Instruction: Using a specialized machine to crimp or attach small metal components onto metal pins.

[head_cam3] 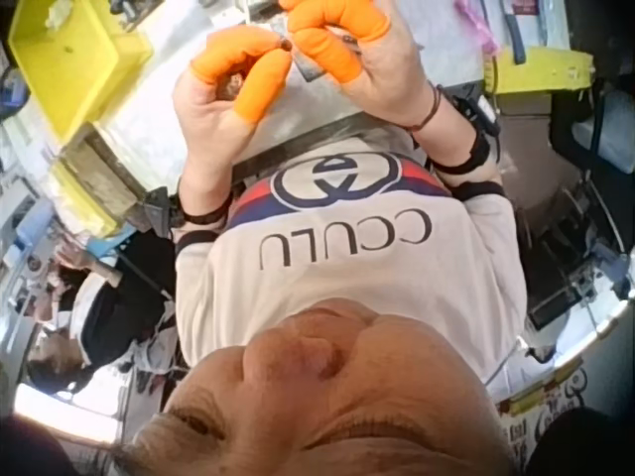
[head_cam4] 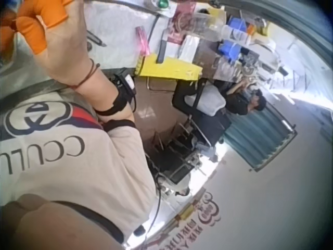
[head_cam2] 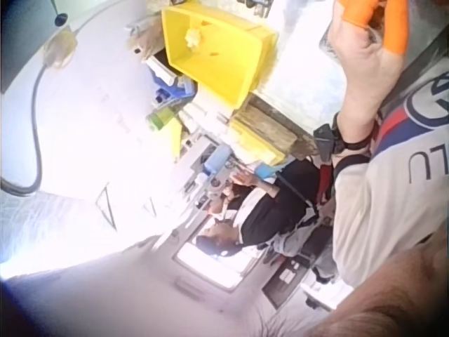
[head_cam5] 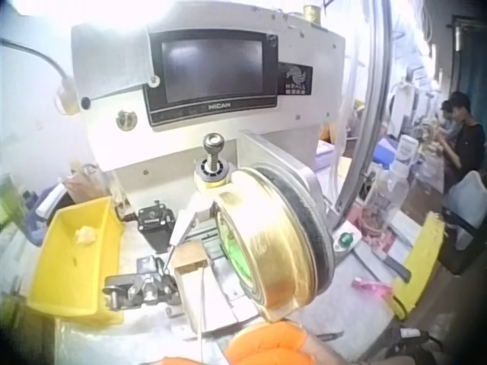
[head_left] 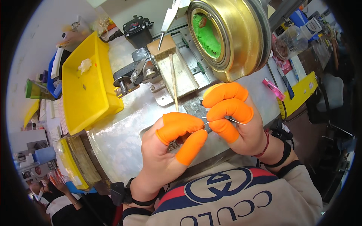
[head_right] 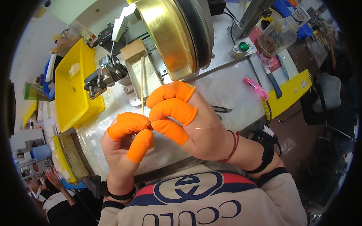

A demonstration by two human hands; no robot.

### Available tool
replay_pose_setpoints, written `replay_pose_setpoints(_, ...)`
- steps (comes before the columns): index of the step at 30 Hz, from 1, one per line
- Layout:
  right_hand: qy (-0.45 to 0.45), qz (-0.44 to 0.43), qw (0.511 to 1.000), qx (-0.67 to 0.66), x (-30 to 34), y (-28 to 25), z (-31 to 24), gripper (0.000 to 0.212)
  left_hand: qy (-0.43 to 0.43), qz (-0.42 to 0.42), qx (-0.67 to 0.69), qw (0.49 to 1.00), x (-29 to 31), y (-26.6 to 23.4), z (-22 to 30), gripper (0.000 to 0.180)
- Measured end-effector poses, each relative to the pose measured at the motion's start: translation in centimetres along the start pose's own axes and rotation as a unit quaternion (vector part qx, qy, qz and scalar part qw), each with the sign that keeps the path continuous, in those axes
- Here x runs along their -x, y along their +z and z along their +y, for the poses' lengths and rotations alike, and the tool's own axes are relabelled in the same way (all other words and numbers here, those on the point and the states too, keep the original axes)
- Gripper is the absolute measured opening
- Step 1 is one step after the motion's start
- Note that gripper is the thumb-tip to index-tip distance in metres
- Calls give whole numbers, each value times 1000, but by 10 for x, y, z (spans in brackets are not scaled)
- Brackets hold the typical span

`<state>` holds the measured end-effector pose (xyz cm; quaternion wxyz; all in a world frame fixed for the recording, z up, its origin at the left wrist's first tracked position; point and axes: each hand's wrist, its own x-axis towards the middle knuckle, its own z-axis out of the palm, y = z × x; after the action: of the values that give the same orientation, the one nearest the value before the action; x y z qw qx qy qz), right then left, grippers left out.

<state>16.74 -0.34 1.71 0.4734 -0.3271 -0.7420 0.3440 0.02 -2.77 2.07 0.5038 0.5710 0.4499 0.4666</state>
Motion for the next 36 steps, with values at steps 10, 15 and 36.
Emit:
replay_pose_setpoints(10,18,80,993,-81,-5,10,-13,22,239,44,-147,959,-23,-5,11,20)
replay_pose_setpoints(15,44,95,984,-147,-1,6,-8,29,212,112,-120,964,-29,-9,16,16)
replay_pose_setpoints(36,10,140,989,-38,23,-20,-6,20,105,98,-21,989,-35,-7,30,12)
